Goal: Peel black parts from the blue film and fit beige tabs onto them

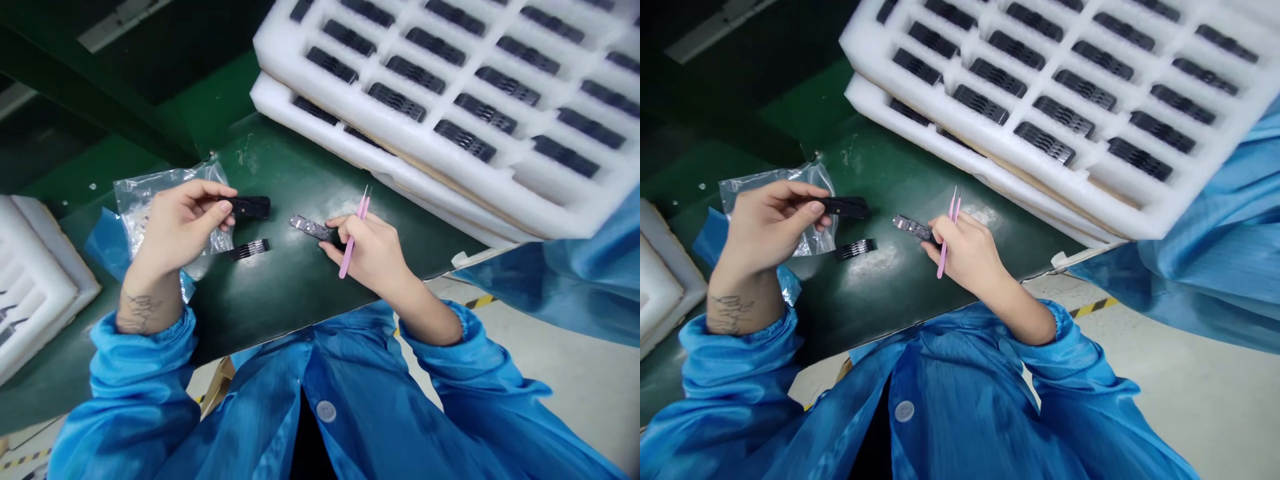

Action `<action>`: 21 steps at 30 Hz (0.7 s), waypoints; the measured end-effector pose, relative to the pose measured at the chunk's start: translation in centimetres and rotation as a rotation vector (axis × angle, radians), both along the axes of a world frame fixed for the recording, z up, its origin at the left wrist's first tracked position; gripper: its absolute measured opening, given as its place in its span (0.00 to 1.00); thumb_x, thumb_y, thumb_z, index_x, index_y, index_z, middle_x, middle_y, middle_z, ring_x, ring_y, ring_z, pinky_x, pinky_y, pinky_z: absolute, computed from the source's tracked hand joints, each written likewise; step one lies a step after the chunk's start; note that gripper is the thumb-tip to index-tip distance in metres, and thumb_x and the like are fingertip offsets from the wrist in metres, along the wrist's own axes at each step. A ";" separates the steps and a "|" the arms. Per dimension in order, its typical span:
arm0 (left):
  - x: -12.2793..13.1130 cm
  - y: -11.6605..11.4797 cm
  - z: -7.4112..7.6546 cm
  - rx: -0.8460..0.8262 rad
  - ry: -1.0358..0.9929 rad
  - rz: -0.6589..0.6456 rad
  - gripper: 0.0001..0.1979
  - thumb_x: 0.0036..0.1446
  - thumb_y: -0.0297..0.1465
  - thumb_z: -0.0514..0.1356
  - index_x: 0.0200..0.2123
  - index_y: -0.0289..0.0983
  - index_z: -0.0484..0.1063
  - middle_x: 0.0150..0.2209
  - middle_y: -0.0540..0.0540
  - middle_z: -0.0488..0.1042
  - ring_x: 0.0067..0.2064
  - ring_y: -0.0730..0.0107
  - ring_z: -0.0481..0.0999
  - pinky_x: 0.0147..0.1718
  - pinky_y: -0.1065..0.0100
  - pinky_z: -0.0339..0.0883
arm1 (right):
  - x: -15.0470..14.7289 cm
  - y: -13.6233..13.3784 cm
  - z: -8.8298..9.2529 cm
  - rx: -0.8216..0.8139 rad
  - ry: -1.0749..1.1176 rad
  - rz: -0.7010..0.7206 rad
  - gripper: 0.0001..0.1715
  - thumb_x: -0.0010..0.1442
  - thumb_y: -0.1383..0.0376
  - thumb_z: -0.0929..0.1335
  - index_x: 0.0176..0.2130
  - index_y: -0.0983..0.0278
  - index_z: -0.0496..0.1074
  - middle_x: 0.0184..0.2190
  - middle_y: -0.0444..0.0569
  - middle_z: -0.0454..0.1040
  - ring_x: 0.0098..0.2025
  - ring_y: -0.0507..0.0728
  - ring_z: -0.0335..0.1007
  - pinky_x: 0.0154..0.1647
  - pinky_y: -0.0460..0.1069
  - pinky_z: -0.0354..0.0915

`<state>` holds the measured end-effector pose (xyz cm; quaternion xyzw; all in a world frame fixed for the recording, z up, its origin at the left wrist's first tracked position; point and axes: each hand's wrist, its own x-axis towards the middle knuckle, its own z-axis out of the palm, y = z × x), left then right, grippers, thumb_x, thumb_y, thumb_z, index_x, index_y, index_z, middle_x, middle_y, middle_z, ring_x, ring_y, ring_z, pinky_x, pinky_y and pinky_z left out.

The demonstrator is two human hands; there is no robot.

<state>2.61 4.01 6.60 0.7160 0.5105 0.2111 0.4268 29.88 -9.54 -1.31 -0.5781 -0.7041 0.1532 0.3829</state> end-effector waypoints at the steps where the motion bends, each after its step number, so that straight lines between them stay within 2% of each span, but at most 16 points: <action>1: 0.2 0.0 -0.2 0.007 0.015 -0.016 0.14 0.59 0.39 0.67 0.46 0.39 0.79 0.32 0.48 0.79 0.29 0.72 0.77 0.32 0.70 0.74 | 0.0 0.0 -0.1 0.006 0.009 0.000 0.19 0.58 0.69 0.73 0.33 0.58 0.57 0.38 0.49 0.81 0.41 0.63 0.79 0.36 0.54 0.71; 4: 1.0 -0.2 -0.4 0.120 0.173 -0.098 0.13 0.60 0.38 0.66 0.47 0.41 0.80 0.34 0.49 0.80 0.29 0.73 0.75 0.30 0.71 0.71 | 0.1 0.0 -0.2 0.013 0.040 -0.005 0.18 0.59 0.69 0.72 0.32 0.57 0.57 0.37 0.48 0.81 0.41 0.62 0.80 0.36 0.55 0.71; 6: 1.6 -0.4 -0.3 0.177 0.250 -0.139 0.12 0.61 0.38 0.65 0.45 0.41 0.81 0.31 0.51 0.79 0.26 0.75 0.71 0.27 0.72 0.67 | 0.1 0.0 -0.2 0.007 0.057 -0.003 0.18 0.59 0.70 0.71 0.32 0.57 0.58 0.36 0.48 0.81 0.42 0.62 0.80 0.36 0.55 0.72; 9: 2.4 -0.9 -0.1 0.151 0.252 -0.207 0.12 0.62 0.38 0.64 0.45 0.40 0.81 0.28 0.51 0.78 0.23 0.76 0.68 0.24 0.73 0.64 | 0.1 0.0 -0.2 0.005 0.067 0.000 0.17 0.59 0.70 0.71 0.32 0.57 0.58 0.35 0.47 0.81 0.42 0.62 0.80 0.36 0.55 0.72; 13: 3.4 -2.0 -0.3 0.064 0.212 -0.441 0.11 0.65 0.37 0.62 0.46 0.40 0.80 0.41 0.47 0.81 0.35 0.71 0.79 0.34 0.72 0.71 | 0.2 -0.1 -0.2 0.018 0.052 -0.003 0.18 0.59 0.69 0.72 0.31 0.57 0.58 0.38 0.48 0.82 0.41 0.62 0.80 0.36 0.55 0.73; 16: 3.9 -3.1 -0.7 0.101 0.237 -0.619 0.10 0.67 0.36 0.62 0.47 0.41 0.79 0.48 0.47 0.79 0.43 0.69 0.80 0.43 0.71 0.74 | 0.3 -0.1 -0.2 0.019 0.050 -0.002 0.18 0.60 0.69 0.72 0.31 0.57 0.58 0.39 0.49 0.82 0.42 0.62 0.79 0.36 0.55 0.73; 19: 4.0 -3.9 -1.0 0.183 0.266 -0.698 0.11 0.67 0.35 0.61 0.51 0.41 0.77 0.51 0.46 0.78 0.48 0.67 0.80 0.50 0.68 0.74 | 0.3 -0.1 -0.4 0.025 0.051 -0.002 0.18 0.60 0.69 0.72 0.31 0.57 0.57 0.38 0.48 0.82 0.42 0.62 0.79 0.36 0.55 0.73; 21: 3.9 -4.1 -1.0 0.211 0.297 -0.746 0.11 0.69 0.34 0.59 0.52 0.41 0.76 0.52 0.45 0.77 0.49 0.66 0.80 0.51 0.67 0.74 | 0.2 -0.1 -0.5 0.019 0.051 -0.002 0.17 0.60 0.69 0.71 0.31 0.57 0.58 0.38 0.48 0.82 0.42 0.62 0.79 0.36 0.56 0.73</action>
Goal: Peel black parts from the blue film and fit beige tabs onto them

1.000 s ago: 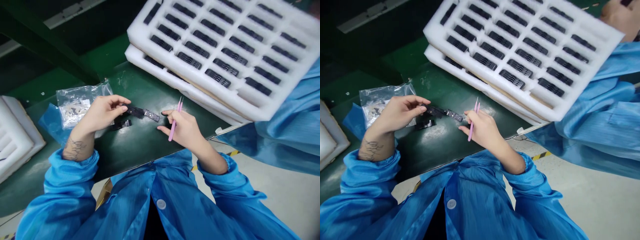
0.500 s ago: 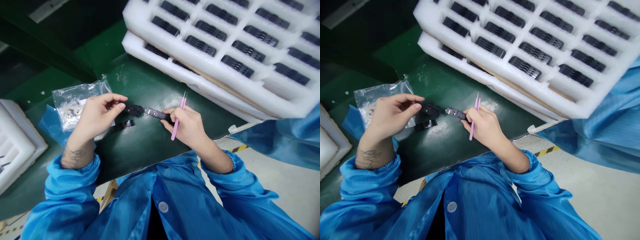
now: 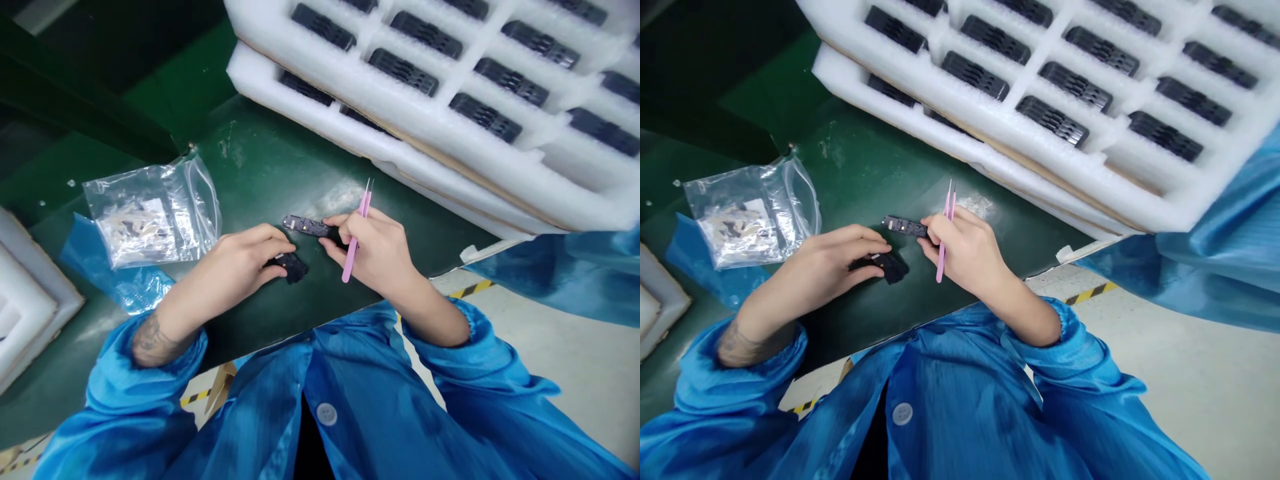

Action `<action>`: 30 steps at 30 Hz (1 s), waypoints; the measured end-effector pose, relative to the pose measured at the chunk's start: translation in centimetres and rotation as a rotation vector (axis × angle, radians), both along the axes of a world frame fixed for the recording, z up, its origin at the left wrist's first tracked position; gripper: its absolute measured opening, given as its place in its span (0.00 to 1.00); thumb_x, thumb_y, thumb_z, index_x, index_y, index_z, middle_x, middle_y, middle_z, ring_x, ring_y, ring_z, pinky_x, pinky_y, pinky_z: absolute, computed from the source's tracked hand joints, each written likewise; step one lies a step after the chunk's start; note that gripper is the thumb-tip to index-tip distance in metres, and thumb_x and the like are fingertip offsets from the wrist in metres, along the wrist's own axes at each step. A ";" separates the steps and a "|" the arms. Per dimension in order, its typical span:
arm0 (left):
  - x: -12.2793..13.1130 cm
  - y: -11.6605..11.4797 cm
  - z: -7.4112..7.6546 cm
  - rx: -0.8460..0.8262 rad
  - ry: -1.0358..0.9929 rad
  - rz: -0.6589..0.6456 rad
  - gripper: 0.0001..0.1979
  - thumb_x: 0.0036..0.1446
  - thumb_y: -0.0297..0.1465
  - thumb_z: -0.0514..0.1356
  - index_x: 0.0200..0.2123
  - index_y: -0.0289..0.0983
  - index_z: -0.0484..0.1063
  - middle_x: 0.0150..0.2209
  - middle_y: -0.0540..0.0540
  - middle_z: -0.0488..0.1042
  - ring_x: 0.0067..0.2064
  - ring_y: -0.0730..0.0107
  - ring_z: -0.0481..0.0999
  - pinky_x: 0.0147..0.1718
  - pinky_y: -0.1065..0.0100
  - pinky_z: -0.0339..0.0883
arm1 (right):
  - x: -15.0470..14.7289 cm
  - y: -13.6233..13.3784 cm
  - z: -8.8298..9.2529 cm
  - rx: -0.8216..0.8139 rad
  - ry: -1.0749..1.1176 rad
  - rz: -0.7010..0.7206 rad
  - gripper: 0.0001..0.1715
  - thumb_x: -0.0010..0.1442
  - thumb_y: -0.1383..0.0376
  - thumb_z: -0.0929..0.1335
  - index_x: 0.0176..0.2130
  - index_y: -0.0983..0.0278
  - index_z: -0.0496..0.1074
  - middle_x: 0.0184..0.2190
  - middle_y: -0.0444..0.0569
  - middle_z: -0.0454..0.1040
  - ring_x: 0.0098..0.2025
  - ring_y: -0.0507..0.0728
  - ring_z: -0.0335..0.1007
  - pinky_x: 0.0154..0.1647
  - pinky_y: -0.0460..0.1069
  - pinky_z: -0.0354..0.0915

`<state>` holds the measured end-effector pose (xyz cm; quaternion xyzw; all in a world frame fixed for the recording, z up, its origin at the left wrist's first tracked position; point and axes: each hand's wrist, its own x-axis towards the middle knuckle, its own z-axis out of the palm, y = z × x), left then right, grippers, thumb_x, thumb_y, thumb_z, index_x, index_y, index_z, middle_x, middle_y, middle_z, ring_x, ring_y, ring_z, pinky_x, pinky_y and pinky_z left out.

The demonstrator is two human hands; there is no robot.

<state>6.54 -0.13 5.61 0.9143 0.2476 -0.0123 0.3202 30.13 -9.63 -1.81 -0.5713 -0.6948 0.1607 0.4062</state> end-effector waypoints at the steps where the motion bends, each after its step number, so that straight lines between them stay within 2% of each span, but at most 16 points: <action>1: -0.1 0.0 0.1 0.002 0.015 -0.025 0.12 0.69 0.34 0.59 0.52 0.41 0.76 0.52 0.45 0.77 0.48 0.66 0.80 0.50 0.66 0.74 | 0.0 0.0 0.0 -0.007 0.001 0.001 0.17 0.60 0.69 0.71 0.31 0.57 0.58 0.39 0.48 0.82 0.42 0.62 0.79 0.36 0.56 0.73; 4: -0.3 0.1 0.3 -0.014 0.037 -0.079 0.12 0.70 0.34 0.57 0.52 0.41 0.76 0.52 0.45 0.77 0.47 0.66 0.81 0.48 0.67 0.74 | 0.0 0.0 0.0 -0.018 0.001 -0.002 0.17 0.60 0.69 0.71 0.31 0.57 0.58 0.39 0.47 0.82 0.42 0.62 0.80 0.36 0.57 0.73; 6: -0.4 0.3 0.3 0.016 -0.018 -0.049 0.11 0.69 0.35 0.59 0.51 0.41 0.77 0.50 0.46 0.78 0.46 0.68 0.81 0.47 0.68 0.74 | 0.1 -0.1 0.2 -0.009 0.019 0.001 0.17 0.59 0.69 0.72 0.32 0.57 0.58 0.38 0.48 0.82 0.42 0.63 0.80 0.36 0.57 0.73; 11: 0.6 1.0 -1.0 0.128 -0.196 0.255 0.14 0.58 0.42 0.70 0.43 0.41 0.81 0.41 0.47 0.81 0.32 0.72 0.78 0.36 0.70 0.74 | 0.3 -0.3 1.0 -0.017 0.262 0.025 0.24 0.56 0.63 0.76 0.32 0.56 0.56 0.47 0.51 0.82 0.47 0.65 0.81 0.43 0.60 0.76; 13: 1.4 1.1 -1.9 0.151 -0.197 0.312 0.15 0.57 0.43 0.70 0.43 0.40 0.81 0.40 0.46 0.81 0.31 0.72 0.77 0.35 0.69 0.74 | 0.3 -0.2 1.0 -0.027 0.255 0.038 0.26 0.54 0.61 0.77 0.32 0.56 0.56 0.49 0.53 0.82 0.48 0.66 0.81 0.44 0.61 0.76; 18: 2.4 1.0 -3.6 0.207 -0.183 0.186 0.16 0.62 0.39 0.67 0.50 0.37 0.78 0.48 0.42 0.80 0.48 0.62 0.80 0.49 0.65 0.74 | -0.1 0.2 0.4 -0.027 0.111 0.035 0.18 0.61 0.68 0.72 0.32 0.57 0.57 0.42 0.51 0.82 0.48 0.62 0.81 0.44 0.58 0.74; 20: 2.3 0.9 -3.8 0.217 -0.156 0.159 0.19 0.62 0.38 0.67 0.53 0.36 0.76 0.50 0.41 0.79 0.50 0.60 0.79 0.51 0.63 0.74 | -0.2 0.2 0.4 -0.029 0.117 0.025 0.18 0.61 0.70 0.71 0.31 0.57 0.57 0.40 0.50 0.82 0.47 0.61 0.81 0.44 0.57 0.74; 26: 2.2 1.1 -3.7 0.222 -0.089 0.159 0.12 0.63 0.34 0.65 0.49 0.37 0.78 0.46 0.42 0.80 0.46 0.60 0.79 0.48 0.61 0.74 | -0.2 0.3 0.3 -0.041 0.093 0.023 0.18 0.59 0.68 0.72 0.31 0.57 0.58 0.41 0.50 0.82 0.46 0.61 0.80 0.42 0.57 0.74; 30: 2.3 0.9 -3.0 0.118 -0.112 0.192 0.10 0.62 0.33 0.66 0.47 0.38 0.79 0.43 0.46 0.81 0.39 0.67 0.79 0.42 0.67 0.74 | -0.2 0.3 0.6 -0.048 0.121 0.034 0.19 0.59 0.68 0.72 0.31 0.57 0.57 0.40 0.49 0.82 0.42 0.61 0.80 0.40 0.57 0.74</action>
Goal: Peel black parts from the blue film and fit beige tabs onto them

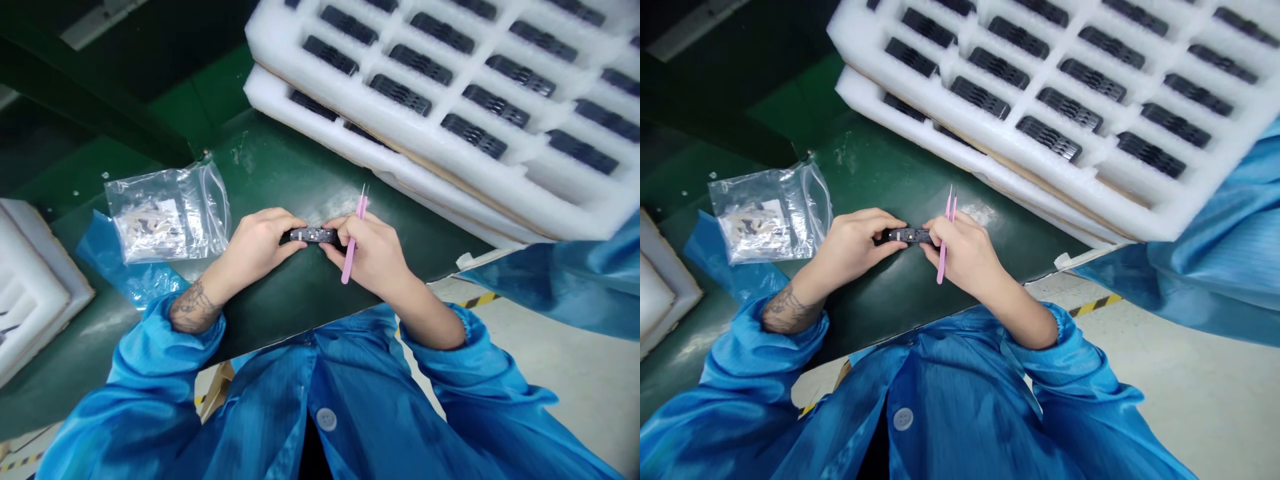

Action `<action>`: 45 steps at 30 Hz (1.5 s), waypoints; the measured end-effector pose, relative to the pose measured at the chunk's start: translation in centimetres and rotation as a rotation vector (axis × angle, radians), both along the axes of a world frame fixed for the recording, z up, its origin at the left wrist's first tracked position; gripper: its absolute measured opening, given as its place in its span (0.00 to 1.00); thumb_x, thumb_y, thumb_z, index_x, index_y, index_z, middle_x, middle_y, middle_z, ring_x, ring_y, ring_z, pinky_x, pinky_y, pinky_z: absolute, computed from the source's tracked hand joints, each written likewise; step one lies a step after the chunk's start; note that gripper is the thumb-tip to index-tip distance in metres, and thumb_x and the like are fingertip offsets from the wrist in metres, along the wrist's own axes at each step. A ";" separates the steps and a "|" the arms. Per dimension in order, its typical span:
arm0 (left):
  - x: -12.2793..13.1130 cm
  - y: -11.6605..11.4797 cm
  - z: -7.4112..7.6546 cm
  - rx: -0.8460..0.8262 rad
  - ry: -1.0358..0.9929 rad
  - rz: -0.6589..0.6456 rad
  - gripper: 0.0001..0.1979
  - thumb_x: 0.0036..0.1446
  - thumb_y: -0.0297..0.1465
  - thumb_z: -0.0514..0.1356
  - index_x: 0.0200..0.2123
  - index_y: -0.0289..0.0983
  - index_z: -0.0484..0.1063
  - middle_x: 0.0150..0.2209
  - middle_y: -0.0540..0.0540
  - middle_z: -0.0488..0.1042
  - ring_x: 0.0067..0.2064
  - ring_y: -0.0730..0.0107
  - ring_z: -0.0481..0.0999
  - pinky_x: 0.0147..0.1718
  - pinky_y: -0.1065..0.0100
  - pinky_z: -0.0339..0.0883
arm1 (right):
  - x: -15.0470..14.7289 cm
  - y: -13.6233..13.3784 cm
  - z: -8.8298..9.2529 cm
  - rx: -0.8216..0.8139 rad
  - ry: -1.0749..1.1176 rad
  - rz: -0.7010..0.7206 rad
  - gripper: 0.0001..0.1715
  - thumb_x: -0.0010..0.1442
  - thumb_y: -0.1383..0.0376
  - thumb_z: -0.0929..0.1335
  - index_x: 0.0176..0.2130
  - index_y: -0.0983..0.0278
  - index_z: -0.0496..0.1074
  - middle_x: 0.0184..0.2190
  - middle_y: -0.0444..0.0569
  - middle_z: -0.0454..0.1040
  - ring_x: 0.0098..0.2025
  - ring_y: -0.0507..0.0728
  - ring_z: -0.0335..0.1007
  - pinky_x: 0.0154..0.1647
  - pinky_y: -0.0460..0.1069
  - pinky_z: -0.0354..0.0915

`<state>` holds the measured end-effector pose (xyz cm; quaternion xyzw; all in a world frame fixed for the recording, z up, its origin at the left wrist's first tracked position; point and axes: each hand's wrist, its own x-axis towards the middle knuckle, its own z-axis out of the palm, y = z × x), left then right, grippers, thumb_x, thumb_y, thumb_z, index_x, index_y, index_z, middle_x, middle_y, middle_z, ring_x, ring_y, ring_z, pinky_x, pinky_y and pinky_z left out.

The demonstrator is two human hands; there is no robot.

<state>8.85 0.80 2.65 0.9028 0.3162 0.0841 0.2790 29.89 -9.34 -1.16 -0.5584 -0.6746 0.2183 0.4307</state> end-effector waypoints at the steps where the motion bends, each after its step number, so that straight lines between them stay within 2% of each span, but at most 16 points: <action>1: -0.1 -0.1 0.3 -0.016 -0.035 0.015 0.10 0.62 0.33 0.67 0.46 0.39 0.79 0.42 0.46 0.81 0.38 0.69 0.79 0.40 0.68 0.74 | -0.1 -0.1 0.3 -0.005 0.048 -0.012 0.20 0.59 0.68 0.73 0.30 0.57 0.57 0.40 0.49 0.83 0.41 0.61 0.80 0.39 0.57 0.75; 7: -0.9 -1.8 1.4 0.156 -0.317 0.111 0.10 0.62 0.33 0.68 0.46 0.38 0.79 0.43 0.45 0.81 0.42 0.70 0.81 0.41 0.70 0.75 | -1.1 -1.0 2.1 -0.013 0.459 -0.085 0.26 0.57 0.65 0.77 0.31 0.56 0.55 0.47 0.49 0.83 0.40 0.59 0.82 0.41 0.56 0.80; 13: -1.3 -2.5 1.5 0.123 -0.334 0.102 0.12 0.60 0.34 0.69 0.47 0.39 0.80 0.43 0.45 0.82 0.42 0.69 0.81 0.41 0.69 0.76 | -1.9 -1.2 2.1 -0.049 0.551 -0.111 0.27 0.57 0.64 0.77 0.31 0.56 0.54 0.44 0.49 0.84 0.41 0.59 0.83 0.42 0.57 0.81; 17: -1.2 -2.3 1.9 0.040 -0.280 0.105 0.11 0.60 0.36 0.69 0.46 0.39 0.81 0.42 0.45 0.82 0.41 0.69 0.81 0.42 0.68 0.76 | -1.7 -1.3 1.8 -0.058 0.587 -0.105 0.28 0.55 0.65 0.78 0.30 0.57 0.54 0.44 0.49 0.84 0.40 0.58 0.83 0.42 0.56 0.81; 19: -1.1 -2.1 2.0 -0.041 -0.259 0.140 0.10 0.60 0.36 0.69 0.44 0.40 0.81 0.41 0.46 0.82 0.40 0.69 0.80 0.41 0.69 0.75 | -1.3 -1.3 1.7 -0.056 0.565 -0.116 0.29 0.55 0.64 0.78 0.31 0.57 0.54 0.44 0.49 0.84 0.39 0.58 0.82 0.43 0.56 0.80; 22: -1.4 -1.4 1.5 -0.154 -0.334 0.275 0.11 0.57 0.38 0.70 0.42 0.40 0.82 0.40 0.47 0.82 0.39 0.69 0.80 0.38 0.70 0.74 | -0.6 -1.2 1.7 -0.027 0.439 -0.158 0.29 0.54 0.61 0.79 0.31 0.57 0.54 0.45 0.51 0.83 0.41 0.59 0.82 0.44 0.57 0.78; 25: -2.3 -0.5 0.5 -0.182 -0.444 0.425 0.15 0.55 0.41 0.72 0.43 0.40 0.82 0.38 0.47 0.81 0.36 0.70 0.79 0.37 0.70 0.73 | -0.2 -1.3 1.3 -0.027 0.124 -0.181 0.32 0.49 0.58 0.81 0.31 0.57 0.55 0.44 0.54 0.83 0.46 0.65 0.81 0.44 0.59 0.75; 27: -3.0 0.0 0.1 -0.148 -0.472 0.467 0.17 0.54 0.43 0.72 0.43 0.40 0.81 0.38 0.48 0.81 0.36 0.70 0.79 0.39 0.68 0.74 | -0.2 -1.4 0.8 -0.036 -0.078 -0.175 0.33 0.47 0.60 0.81 0.31 0.58 0.55 0.43 0.54 0.83 0.46 0.67 0.80 0.44 0.60 0.72; 30: -3.7 0.1 0.2 -0.036 -0.432 0.431 0.15 0.54 0.42 0.72 0.42 0.41 0.81 0.39 0.47 0.81 0.40 0.67 0.80 0.42 0.66 0.75 | -0.6 -1.6 0.2 -0.009 -0.178 -0.146 0.25 0.55 0.66 0.77 0.31 0.58 0.56 0.39 0.51 0.83 0.43 0.64 0.80 0.42 0.57 0.71; 32: -3.7 -0.3 0.5 0.048 -0.378 0.383 0.13 0.56 0.40 0.71 0.42 0.41 0.81 0.39 0.47 0.81 0.40 0.67 0.80 0.42 0.67 0.76 | -0.8 -1.6 0.0 0.024 -0.201 -0.099 0.19 0.60 0.70 0.71 0.30 0.58 0.56 0.32 0.47 0.81 0.40 0.61 0.80 0.38 0.54 0.70; 35: -3.3 -1.4 0.8 0.156 -0.331 0.273 0.11 0.58 0.35 0.70 0.43 0.39 0.80 0.41 0.47 0.82 0.42 0.68 0.81 0.44 0.68 0.76 | -0.7 -1.5 0.4 0.032 -0.197 -0.045 0.18 0.63 0.71 0.67 0.28 0.58 0.55 0.24 0.43 0.75 0.33 0.56 0.77 0.33 0.50 0.67; 39: -2.8 -2.9 0.2 0.192 -0.368 0.066 0.13 0.59 0.32 0.70 0.47 0.36 0.78 0.46 0.42 0.81 0.47 0.67 0.82 0.49 0.67 0.77 | -0.5 -1.5 2.0 -0.089 0.038 -0.005 0.18 0.63 0.70 0.67 0.29 0.59 0.54 0.24 0.39 0.74 0.23 0.49 0.65 0.26 0.46 0.63; 41: -2.8 -3.4 -0.1 0.184 -0.399 0.035 0.13 0.59 0.31 0.70 0.47 0.35 0.78 0.46 0.41 0.81 0.47 0.68 0.82 0.48 0.68 0.78 | -0.6 -1.4 2.8 -0.135 0.118 0.033 0.18 0.63 0.70 0.67 0.30 0.58 0.54 0.24 0.38 0.73 0.21 0.48 0.62 0.25 0.45 0.61; 45: -3.0 -3.9 -0.1 0.150 -0.429 0.092 0.13 0.58 0.31 0.71 0.45 0.36 0.79 0.44 0.44 0.83 0.43 0.70 0.83 0.45 0.72 0.78 | -1.1 -1.3 3.5 -0.202 0.303 0.051 0.17 0.64 0.67 0.68 0.30 0.58 0.54 0.24 0.40 0.74 0.23 0.50 0.70 0.25 0.45 0.64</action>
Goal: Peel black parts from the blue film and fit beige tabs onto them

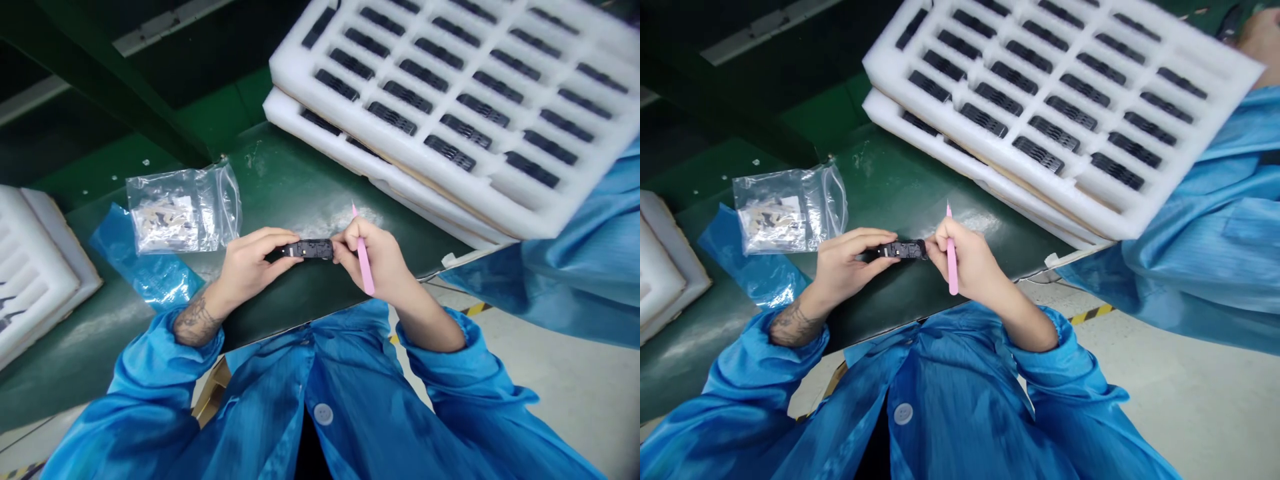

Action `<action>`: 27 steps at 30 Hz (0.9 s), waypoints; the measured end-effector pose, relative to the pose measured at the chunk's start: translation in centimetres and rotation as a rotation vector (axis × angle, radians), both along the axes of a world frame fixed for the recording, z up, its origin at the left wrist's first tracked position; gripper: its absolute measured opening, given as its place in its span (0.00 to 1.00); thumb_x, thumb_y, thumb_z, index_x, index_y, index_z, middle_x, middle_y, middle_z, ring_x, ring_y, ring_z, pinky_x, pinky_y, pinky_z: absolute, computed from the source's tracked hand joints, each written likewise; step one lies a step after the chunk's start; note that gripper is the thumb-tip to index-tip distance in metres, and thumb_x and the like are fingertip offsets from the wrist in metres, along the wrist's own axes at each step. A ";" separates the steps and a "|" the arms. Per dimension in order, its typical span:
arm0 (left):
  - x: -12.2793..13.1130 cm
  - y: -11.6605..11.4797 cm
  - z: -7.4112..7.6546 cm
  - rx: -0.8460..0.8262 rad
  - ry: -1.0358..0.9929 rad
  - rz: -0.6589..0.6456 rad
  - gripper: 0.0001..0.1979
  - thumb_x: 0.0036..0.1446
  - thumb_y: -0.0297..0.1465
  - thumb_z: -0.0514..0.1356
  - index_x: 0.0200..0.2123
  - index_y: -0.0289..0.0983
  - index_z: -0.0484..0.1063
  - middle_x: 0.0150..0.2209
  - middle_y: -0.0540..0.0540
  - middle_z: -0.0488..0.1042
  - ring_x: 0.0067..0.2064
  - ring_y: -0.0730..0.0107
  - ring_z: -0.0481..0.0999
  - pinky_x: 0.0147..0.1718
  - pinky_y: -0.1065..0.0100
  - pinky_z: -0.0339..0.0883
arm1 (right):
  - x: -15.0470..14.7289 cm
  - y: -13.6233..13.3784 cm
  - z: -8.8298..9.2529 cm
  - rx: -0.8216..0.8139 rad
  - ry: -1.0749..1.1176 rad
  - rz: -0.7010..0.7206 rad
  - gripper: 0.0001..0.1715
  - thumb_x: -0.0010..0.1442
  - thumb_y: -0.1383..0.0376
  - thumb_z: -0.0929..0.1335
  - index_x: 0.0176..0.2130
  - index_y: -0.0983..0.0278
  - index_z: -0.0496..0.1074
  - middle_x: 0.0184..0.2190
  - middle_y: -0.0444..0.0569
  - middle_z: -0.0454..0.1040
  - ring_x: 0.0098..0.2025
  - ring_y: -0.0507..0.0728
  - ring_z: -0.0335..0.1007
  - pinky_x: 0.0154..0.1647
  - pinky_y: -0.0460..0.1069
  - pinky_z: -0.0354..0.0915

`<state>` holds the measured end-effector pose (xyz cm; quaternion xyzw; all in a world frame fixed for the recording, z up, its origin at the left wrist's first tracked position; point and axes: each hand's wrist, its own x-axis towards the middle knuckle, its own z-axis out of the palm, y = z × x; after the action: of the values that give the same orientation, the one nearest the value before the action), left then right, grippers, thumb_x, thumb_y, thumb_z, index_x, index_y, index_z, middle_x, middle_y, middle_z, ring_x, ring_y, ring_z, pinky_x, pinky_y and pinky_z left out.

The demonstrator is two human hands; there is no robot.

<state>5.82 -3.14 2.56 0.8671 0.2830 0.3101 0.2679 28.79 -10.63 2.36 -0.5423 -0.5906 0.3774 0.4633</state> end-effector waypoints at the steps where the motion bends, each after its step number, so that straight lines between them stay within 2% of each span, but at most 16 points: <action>1: -0.1 -0.1 0.1 -0.015 -0.002 0.020 0.12 0.57 0.31 0.71 0.44 0.36 0.79 0.43 0.44 0.83 0.42 0.71 0.83 0.43 0.72 0.78 | -0.2 0.1 0.0 -0.026 0.073 -0.011 0.18 0.65 0.66 0.69 0.31 0.58 0.55 0.24 0.40 0.73 0.24 0.51 0.73 0.26 0.46 0.65; 4: -0.1 -0.7 0.6 -0.056 -0.019 0.096 0.10 0.56 0.31 0.72 0.42 0.36 0.80 0.39 0.46 0.83 0.39 0.72 0.83 0.40 0.74 0.78 | -1.1 0.1 -0.3 -0.099 0.367 -0.053 0.19 0.66 0.59 0.70 0.32 0.58 0.55 0.28 0.42 0.78 0.26 0.52 0.77 0.28 0.47 0.72; 6: -0.1 -1.2 0.9 -0.091 -0.051 0.144 0.10 0.55 0.31 0.72 0.41 0.36 0.81 0.39 0.46 0.83 0.38 0.72 0.83 0.38 0.74 0.78 | -1.9 0.1 -0.4 -0.109 0.563 -0.021 0.24 0.62 0.58 0.74 0.33 0.57 0.54 0.41 0.46 0.83 0.29 0.52 0.80 0.31 0.48 0.76; 8: 0.0 -1.7 1.3 -0.149 -0.091 0.160 0.10 0.54 0.31 0.73 0.40 0.37 0.81 0.38 0.46 0.84 0.35 0.73 0.82 0.35 0.76 0.78 | -2.6 0.0 -0.5 -0.082 0.663 0.005 0.30 0.54 0.62 0.79 0.33 0.57 0.54 0.50 0.47 0.82 0.37 0.54 0.83 0.36 0.50 0.79; 10: 0.1 -2.2 1.6 -0.229 -0.136 0.160 0.11 0.52 0.32 0.74 0.39 0.38 0.82 0.36 0.47 0.83 0.32 0.75 0.82 0.32 0.77 0.78 | -3.3 -0.1 -0.4 -0.028 0.677 -0.020 0.32 0.51 0.67 0.81 0.33 0.57 0.54 0.48 0.45 0.83 0.42 0.55 0.83 0.40 0.49 0.80; 12: 0.1 -2.8 1.8 -0.336 -0.206 0.168 0.12 0.50 0.33 0.75 0.39 0.39 0.83 0.36 0.47 0.84 0.32 0.74 0.82 0.32 0.76 0.79 | -3.8 -0.2 -0.3 0.026 0.684 -0.057 0.32 0.51 0.68 0.80 0.32 0.57 0.54 0.41 0.42 0.85 0.41 0.55 0.83 0.41 0.50 0.80; 17: 0.3 -3.9 1.6 -0.742 -0.528 0.230 0.15 0.48 0.35 0.77 0.40 0.40 0.84 0.38 0.46 0.84 0.36 0.69 0.85 0.38 0.72 0.82 | -4.5 -0.3 -0.2 0.067 0.701 -0.104 0.36 0.50 0.59 0.82 0.32 0.56 0.52 0.39 0.43 0.85 0.38 0.57 0.84 0.38 0.51 0.80; 19: 0.2 -4.1 1.4 -0.829 -0.583 0.235 0.15 0.48 0.35 0.77 0.41 0.41 0.84 0.39 0.45 0.84 0.37 0.68 0.85 0.39 0.71 0.82 | -4.5 -0.5 -0.5 0.068 0.704 -0.106 0.36 0.50 0.58 0.82 0.32 0.56 0.51 0.40 0.44 0.85 0.37 0.57 0.84 0.37 0.51 0.80; 22: 0.1 -4.2 1.5 -0.788 -0.530 0.241 0.18 0.46 0.36 0.78 0.41 0.39 0.84 0.38 0.45 0.84 0.37 0.67 0.85 0.40 0.70 0.82 | -4.4 -0.7 -0.7 0.090 0.728 -0.090 0.35 0.50 0.62 0.82 0.32 0.57 0.52 0.40 0.43 0.85 0.39 0.56 0.84 0.38 0.49 0.79; 25: -0.1 -4.2 1.8 -0.582 -0.356 0.239 0.17 0.46 0.37 0.77 0.39 0.39 0.83 0.38 0.45 0.84 0.37 0.68 0.84 0.37 0.72 0.82 | -4.4 -0.9 -0.5 0.076 0.747 -0.076 0.34 0.50 0.65 0.82 0.32 0.57 0.54 0.40 0.42 0.85 0.39 0.54 0.84 0.38 0.47 0.79; 27: -0.2 -4.3 2.0 -0.503 -0.292 0.245 0.14 0.48 0.37 0.76 0.38 0.39 0.83 0.38 0.46 0.84 0.36 0.69 0.84 0.35 0.73 0.81 | -4.4 -1.1 -0.2 0.062 0.749 -0.074 0.33 0.49 0.66 0.82 0.32 0.57 0.55 0.40 0.41 0.85 0.39 0.54 0.84 0.39 0.47 0.79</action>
<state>5.58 -7.41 4.52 0.6795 0.4115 0.3818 0.4724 24.35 -11.70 2.12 -0.3734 -0.3716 0.5143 0.6767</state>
